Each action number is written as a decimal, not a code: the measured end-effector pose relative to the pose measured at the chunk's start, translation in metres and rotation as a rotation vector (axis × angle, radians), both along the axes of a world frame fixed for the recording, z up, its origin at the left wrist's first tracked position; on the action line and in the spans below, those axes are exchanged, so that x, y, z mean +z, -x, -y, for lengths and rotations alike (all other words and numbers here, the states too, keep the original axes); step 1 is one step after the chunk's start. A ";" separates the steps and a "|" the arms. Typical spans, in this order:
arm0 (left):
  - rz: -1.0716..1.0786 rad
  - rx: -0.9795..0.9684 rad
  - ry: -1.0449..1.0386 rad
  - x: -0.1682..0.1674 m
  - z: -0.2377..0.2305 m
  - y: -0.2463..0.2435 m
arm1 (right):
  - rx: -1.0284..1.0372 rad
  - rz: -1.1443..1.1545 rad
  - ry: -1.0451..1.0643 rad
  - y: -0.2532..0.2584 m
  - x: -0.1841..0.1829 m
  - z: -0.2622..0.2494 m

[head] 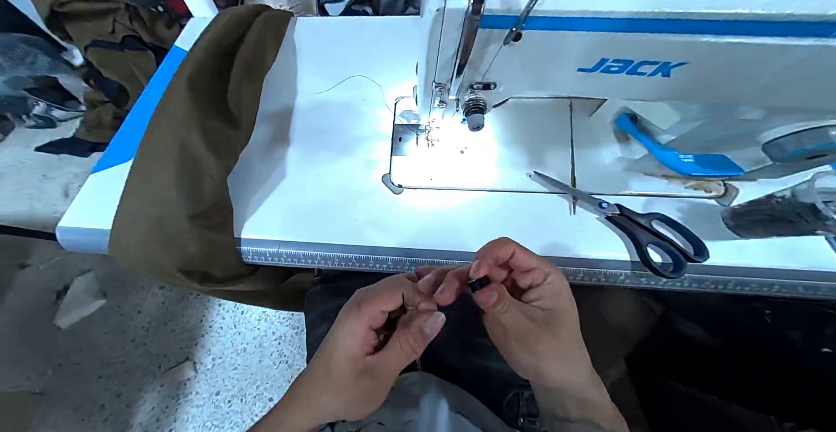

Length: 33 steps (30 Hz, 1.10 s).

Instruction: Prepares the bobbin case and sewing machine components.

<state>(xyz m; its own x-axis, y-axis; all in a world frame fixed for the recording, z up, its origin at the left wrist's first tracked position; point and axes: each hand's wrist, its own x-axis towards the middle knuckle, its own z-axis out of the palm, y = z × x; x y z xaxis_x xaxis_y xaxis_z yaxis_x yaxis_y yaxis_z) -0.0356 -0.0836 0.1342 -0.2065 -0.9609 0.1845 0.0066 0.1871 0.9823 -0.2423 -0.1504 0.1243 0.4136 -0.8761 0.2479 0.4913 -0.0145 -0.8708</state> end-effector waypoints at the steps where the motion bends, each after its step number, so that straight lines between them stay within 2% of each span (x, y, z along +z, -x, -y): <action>1: -0.026 -0.013 0.004 0.000 0.000 0.002 | 0.002 0.029 -0.028 -0.001 -0.001 -0.001; 4: -0.099 -0.069 0.014 0.000 0.002 0.005 | 0.006 0.104 -0.049 -0.002 0.001 0.000; 7: -0.034 -0.068 -0.010 -0.005 0.008 0.003 | -0.041 0.085 0.002 -0.003 0.006 -0.002; 9: 0.119 0.050 -0.055 -0.008 0.013 -0.006 | -0.189 -0.048 0.134 -0.006 0.007 -0.004; 11: 0.172 0.177 -0.070 -0.005 0.015 -0.015 | -0.362 -0.209 0.311 -0.010 0.004 -0.006; 14: 0.044 0.158 -0.127 0.008 0.007 -0.013 | -0.526 -0.331 0.447 -0.018 -0.004 -0.011; 18: -0.380 0.067 -0.480 0.013 -0.003 0.017 | -0.663 -0.439 0.546 -0.029 -0.013 -0.019; 20: -0.556 0.079 -0.605 0.013 -0.002 0.024 | -0.684 -0.488 0.586 -0.032 -0.016 -0.022; 24: -0.692 0.097 -0.704 0.011 0.001 0.023 | -0.715 -0.589 0.632 -0.030 -0.017 -0.030; 28: -0.661 0.158 -0.679 0.006 0.000 0.024 | -0.692 -0.635 0.665 -0.021 -0.019 -0.032; 33: -0.638 0.197 -0.675 -0.002 -0.008 0.028 | -0.531 -0.538 0.529 -0.011 -0.017 -0.038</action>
